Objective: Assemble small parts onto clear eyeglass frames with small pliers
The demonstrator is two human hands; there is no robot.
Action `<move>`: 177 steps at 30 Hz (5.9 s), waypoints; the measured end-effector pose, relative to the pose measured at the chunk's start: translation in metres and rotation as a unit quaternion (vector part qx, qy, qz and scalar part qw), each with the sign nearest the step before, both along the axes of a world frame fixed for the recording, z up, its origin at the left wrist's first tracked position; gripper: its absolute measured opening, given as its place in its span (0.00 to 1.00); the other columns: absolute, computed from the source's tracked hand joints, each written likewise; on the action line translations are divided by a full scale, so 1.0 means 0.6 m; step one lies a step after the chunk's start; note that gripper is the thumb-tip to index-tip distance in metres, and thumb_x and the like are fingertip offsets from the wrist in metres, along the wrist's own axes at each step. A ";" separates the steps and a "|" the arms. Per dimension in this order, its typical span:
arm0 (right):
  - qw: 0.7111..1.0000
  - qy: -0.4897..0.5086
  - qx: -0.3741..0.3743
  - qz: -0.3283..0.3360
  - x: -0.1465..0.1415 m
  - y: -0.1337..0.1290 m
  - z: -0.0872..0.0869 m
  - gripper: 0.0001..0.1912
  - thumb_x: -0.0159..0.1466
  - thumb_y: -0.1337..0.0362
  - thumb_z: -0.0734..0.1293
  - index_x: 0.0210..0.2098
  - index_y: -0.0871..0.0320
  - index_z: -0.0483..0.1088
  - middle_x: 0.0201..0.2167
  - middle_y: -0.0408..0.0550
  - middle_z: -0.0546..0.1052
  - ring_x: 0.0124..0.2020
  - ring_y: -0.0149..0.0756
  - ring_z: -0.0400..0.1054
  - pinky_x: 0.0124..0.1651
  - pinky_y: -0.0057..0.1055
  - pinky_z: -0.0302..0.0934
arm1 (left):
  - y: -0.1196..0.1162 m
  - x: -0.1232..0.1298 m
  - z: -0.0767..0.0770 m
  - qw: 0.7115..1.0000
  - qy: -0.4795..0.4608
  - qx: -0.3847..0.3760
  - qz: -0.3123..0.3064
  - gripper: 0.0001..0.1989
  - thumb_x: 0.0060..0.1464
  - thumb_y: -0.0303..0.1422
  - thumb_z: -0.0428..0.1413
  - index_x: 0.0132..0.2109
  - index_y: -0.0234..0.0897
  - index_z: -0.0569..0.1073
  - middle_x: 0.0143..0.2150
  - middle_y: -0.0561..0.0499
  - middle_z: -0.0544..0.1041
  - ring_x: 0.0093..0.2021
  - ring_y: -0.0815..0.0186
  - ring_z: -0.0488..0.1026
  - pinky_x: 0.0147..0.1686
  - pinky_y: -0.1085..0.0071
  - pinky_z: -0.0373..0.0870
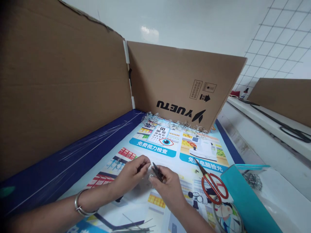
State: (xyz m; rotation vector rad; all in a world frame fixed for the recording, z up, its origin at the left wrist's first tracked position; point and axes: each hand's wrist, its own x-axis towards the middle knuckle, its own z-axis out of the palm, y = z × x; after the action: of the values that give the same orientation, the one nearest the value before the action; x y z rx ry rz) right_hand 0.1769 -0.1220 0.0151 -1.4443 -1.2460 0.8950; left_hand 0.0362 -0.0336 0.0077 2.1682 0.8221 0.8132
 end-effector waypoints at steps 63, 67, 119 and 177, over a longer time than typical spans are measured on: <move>0.990 -0.133 -0.025 -0.045 0.036 -0.002 0.004 0.17 0.59 0.51 0.59 0.37 0.57 0.69 0.27 0.44 0.73 0.27 0.33 0.65 0.26 0.25 0.55 | 0.004 -0.015 0.014 0.990 -0.133 -0.027 -0.031 0.10 0.59 0.33 0.41 0.32 0.36 0.63 0.29 0.53 0.66 0.29 0.70 0.64 0.30 0.74 0.61; 0.993 -0.110 -0.009 -0.044 0.038 -0.001 -0.002 0.18 0.59 0.51 0.59 0.38 0.58 0.69 0.30 0.46 0.73 0.32 0.36 0.66 0.31 0.27 0.58 | 0.003 -0.016 0.014 0.990 -0.137 -0.029 -0.029 0.10 0.59 0.33 0.41 0.32 0.36 0.63 0.29 0.52 0.66 0.29 0.70 0.63 0.30 0.74 0.61; 0.908 -0.413 0.067 0.009 0.032 0.002 -0.040 0.13 0.62 0.55 0.58 0.38 0.55 0.67 0.31 0.46 0.70 0.35 0.36 0.62 0.37 0.30 0.57 | 0.015 -0.025 -0.001 0.989 -0.133 0.044 -0.057 0.06 0.58 0.29 0.42 0.35 0.36 0.63 0.29 0.52 0.66 0.30 0.71 0.63 0.31 0.75 0.60; 0.882 -0.458 0.102 0.032 0.031 -0.009 -0.039 0.16 0.64 0.55 0.55 0.34 0.58 0.68 0.26 0.47 0.69 0.29 0.33 0.62 0.31 0.28 0.54 | 0.013 -0.023 -0.017 0.976 -0.139 0.131 -0.100 0.06 0.57 0.25 0.43 0.36 0.36 0.64 0.29 0.50 0.67 0.30 0.69 0.63 0.30 0.74 0.61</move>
State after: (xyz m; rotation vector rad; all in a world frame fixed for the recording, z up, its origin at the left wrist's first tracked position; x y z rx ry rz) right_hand 0.1954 -0.1273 -0.0082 -1.7091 -2.0077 0.0440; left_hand 0.0226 -0.0256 -0.0025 2.2475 0.3658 1.1396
